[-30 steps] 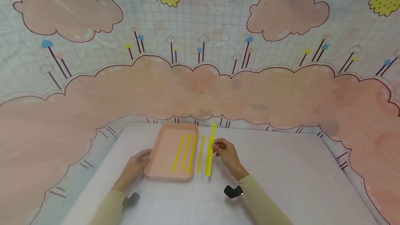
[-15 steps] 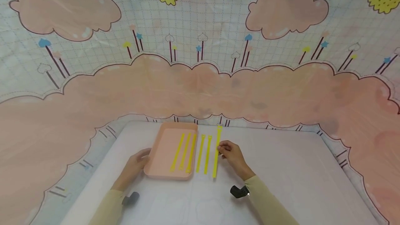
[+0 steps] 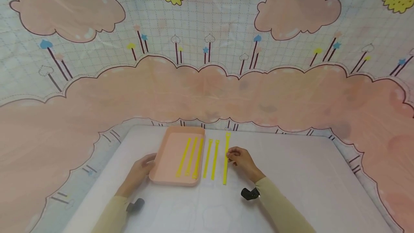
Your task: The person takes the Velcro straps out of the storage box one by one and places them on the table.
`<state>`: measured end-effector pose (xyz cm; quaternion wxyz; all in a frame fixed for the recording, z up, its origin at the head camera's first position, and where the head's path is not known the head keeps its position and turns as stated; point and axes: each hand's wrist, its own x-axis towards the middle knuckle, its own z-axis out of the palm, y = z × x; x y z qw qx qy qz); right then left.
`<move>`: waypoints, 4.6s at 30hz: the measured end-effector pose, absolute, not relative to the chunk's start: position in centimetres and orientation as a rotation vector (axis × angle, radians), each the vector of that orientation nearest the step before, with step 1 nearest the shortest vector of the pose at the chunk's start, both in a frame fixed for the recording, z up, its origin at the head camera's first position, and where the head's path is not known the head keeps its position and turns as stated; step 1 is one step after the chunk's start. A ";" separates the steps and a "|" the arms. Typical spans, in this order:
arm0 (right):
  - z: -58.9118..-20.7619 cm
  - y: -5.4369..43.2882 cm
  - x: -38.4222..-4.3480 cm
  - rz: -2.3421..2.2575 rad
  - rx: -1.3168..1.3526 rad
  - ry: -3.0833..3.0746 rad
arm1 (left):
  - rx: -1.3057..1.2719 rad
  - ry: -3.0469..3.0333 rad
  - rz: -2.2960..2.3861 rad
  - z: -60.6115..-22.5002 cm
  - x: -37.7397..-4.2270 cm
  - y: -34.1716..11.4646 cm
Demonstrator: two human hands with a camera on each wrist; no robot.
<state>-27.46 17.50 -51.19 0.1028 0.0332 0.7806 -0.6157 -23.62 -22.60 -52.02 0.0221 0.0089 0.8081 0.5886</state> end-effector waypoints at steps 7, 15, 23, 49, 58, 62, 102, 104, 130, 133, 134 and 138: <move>-51.7 17.6 -28.4 -1.719 0.132 2.337 | 0.020 2.496 1.836 -52.8 -24.0 -22.8; -52.0 17.6 -29.0 -1.674 0.105 2.355 | 0.033 2.485 1.859 -52.9 -24.0 -22.8; -52.4 17.7 -29.5 -1.600 0.052 2.397 | 0.031 2.491 1.848 -53.2 -24.2 -22.9; -53.1 17.0 -29.9 -1.538 0.202 2.476 | 0.031 2.502 1.843 -53.4 -24.3 -23.0; -53.5 17.4 -29.9 -1.622 0.244 2.447 | 0.030 2.500 1.857 -53.5 -24.2 -22.9; -53.5 17.7 -29.6 -1.647 0.228 2.425 | 0.032 2.503 1.861 -53.4 -24.2 -22.9; -47.0 15.0 -24.0 -1.796 -0.334 2.373 | 0.023 2.520 1.832 -53.6 -24.2 -22.9; -46.7 14.6 -24.0 -1.802 -0.346 2.367 | 0.026 2.518 1.831 -53.5 -24.2 -22.9; -45.3 9.4 -25.0 -1.885 -0.465 2.219 | 0.009 2.515 1.815 -53.9 -24.5 -23.0; -45.6 8.9 -25.1 -1.893 -0.484 2.207 | 0.003 2.512 1.818 -53.8 -24.4 -23.1; -45.8 8.6 -25.1 -1.890 -0.490 2.209 | -0.004 2.513 1.819 -53.7 -24.3 -23.0; -46.0 7.8 -25.2 -1.885 -0.483 2.212 | -0.007 2.524 1.811 -53.6 -24.2 -23.0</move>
